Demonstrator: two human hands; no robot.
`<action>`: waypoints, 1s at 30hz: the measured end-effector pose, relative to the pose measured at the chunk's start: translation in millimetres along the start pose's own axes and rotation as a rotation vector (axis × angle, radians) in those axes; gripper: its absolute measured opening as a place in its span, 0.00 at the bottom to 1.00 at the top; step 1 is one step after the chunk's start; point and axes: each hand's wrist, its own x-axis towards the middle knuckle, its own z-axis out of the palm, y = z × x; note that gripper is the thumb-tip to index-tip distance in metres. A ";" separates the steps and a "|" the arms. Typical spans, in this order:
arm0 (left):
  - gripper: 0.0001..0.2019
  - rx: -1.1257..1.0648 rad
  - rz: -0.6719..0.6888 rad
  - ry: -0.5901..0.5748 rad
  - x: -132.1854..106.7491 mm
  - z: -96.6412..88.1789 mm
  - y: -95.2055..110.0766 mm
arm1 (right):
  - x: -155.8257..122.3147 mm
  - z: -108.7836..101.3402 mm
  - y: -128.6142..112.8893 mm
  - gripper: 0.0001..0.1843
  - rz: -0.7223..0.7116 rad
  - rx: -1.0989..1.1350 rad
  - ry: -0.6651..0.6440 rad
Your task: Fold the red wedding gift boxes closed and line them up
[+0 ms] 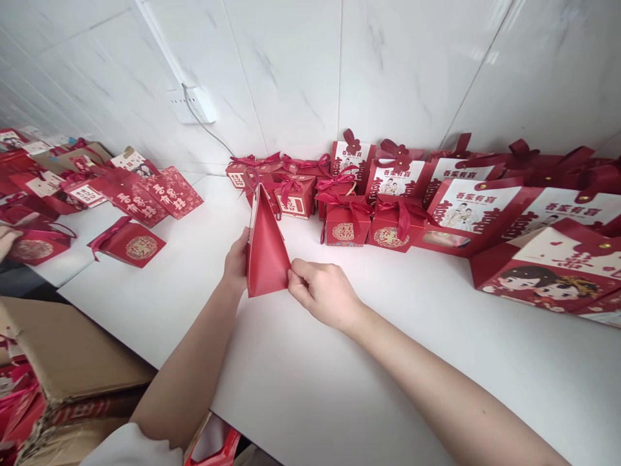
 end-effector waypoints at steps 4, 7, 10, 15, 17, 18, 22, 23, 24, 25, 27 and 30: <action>0.19 -0.030 -0.029 0.002 -0.4 0.9 2.4 | 1.5 -4.2 -1.5 0.16 0.006 -0.059 0.002; 0.18 -0.046 -0.051 0.034 1.2 0.3 3.9 | 1.1 -5.9 -1.5 0.16 0.009 -0.067 -0.003; 0.18 -0.059 -0.037 0.092 4.3 -0.3 2.6 | -0.5 -3.4 -0.4 0.11 0.022 0.015 0.086; 0.20 -0.043 0.195 0.202 8.6 -0.2 -4.5 | 0.8 0.7 0.5 0.17 -0.058 0.169 0.241; 0.20 -0.005 0.284 0.259 9.1 0.3 -7.5 | 2.5 3.9 2.2 0.19 -0.033 0.213 0.214; 0.20 0.019 0.318 0.283 8.9 0.9 -9.0 | 3.2 6.9 3.8 0.18 0.008 0.268 0.198; 0.20 0.117 0.418 0.400 6.3 5.3 -17.2 | 3.3 28.2 14.2 0.19 0.159 0.610 0.265; 0.21 0.133 0.437 0.431 5.4 6.8 -19.8 | 2.6 34.0 16.6 0.19 0.169 0.664 0.309; 0.21 0.144 0.454 0.453 4.6 8.2 -22.6 | 1.8 39.1 18.4 0.19 0.178 0.703 0.358; 0.22 0.153 0.467 0.462 3.9 9.5 -25.3 | 0.9 43.0 19.7 0.18 0.193 0.731 0.401; 0.23 0.160 0.477 0.464 3.3 11.4 -30.0 | -1.0 46.9 20.4 0.16 0.239 0.756 0.468; 0.23 0.179 0.475 0.488 3.9 12.1 -34.2 | -2.5 45.5 20.0 0.14 0.327 0.668 0.512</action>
